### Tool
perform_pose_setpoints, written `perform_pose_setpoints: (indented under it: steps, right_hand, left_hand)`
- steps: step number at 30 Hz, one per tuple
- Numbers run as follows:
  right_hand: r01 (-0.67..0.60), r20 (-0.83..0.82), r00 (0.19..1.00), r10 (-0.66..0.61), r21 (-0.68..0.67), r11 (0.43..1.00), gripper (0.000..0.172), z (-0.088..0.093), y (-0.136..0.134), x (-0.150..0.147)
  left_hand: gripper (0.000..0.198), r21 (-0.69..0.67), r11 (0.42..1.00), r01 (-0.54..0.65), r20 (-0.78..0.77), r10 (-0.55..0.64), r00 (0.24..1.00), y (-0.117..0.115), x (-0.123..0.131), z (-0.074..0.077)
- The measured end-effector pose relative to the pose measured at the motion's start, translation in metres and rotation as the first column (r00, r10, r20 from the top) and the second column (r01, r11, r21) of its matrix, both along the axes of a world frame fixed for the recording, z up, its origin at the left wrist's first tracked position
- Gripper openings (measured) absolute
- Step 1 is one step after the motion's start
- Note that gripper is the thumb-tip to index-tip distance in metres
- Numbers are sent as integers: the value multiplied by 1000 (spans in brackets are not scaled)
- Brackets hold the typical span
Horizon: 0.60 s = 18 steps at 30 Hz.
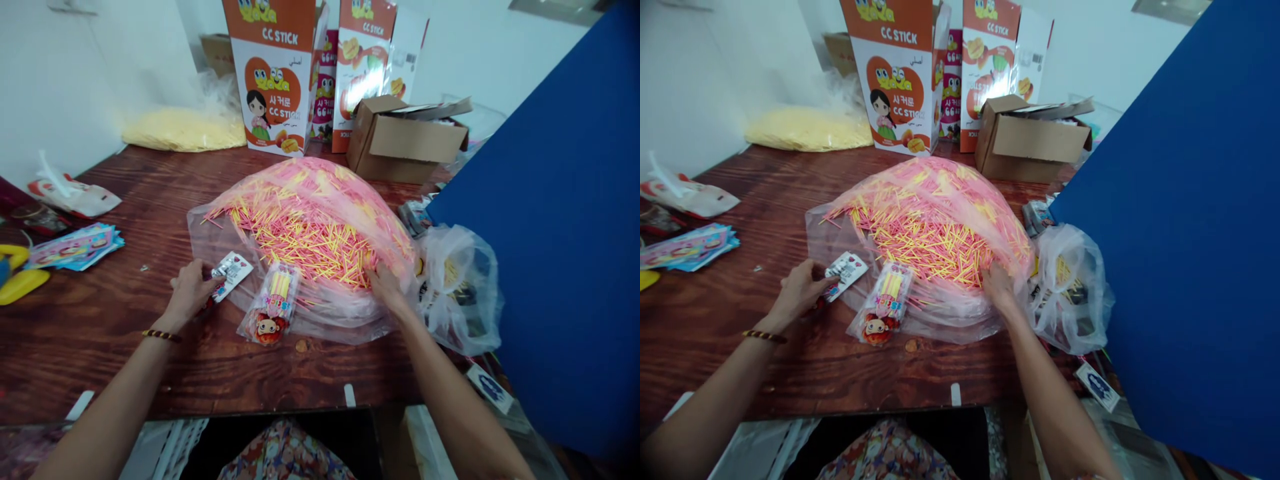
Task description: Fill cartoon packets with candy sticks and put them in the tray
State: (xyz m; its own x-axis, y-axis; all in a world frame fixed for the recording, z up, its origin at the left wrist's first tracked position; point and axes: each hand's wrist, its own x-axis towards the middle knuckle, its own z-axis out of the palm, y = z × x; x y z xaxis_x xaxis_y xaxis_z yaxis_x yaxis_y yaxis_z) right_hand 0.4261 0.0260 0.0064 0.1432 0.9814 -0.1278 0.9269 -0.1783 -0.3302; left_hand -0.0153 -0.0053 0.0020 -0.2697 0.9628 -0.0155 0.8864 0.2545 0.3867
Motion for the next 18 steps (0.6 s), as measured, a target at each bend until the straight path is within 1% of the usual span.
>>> perform_pose_setpoints:
  steps: [3,6,9,11,15,16,18]
  right_hand:
    - [84,-68,994,-80,51,995,25,-2,-3,1]
    - [85,-173,983,-60,142,986,20,-6,-6,3]
    - [65,-258,966,-15,184,981,24,-11,-7,6]
    - [69,-293,956,-8,196,978,26,-13,-7,7]
    - [88,-267,963,-28,215,973,27,-11,-8,6]
    - [84,-258,966,-25,221,972,27,-10,-9,6]
    - [67,-243,970,-8,237,969,26,-8,-10,4]
  left_hand:
    - [41,-7,1000,-22,108,23,994,2,-5,0]
    - [42,54,999,-2,139,-6,990,1,-8,2]
    - [35,103,995,12,112,-24,993,-1,-9,4]
    - [31,114,993,29,82,-39,996,0,-10,5]
    - [32,112,991,72,-55,-66,996,6,-15,2]
    - [33,95,991,95,-71,-89,994,8,-17,1]
    - [34,43,992,117,-42,-115,992,10,-20,2]
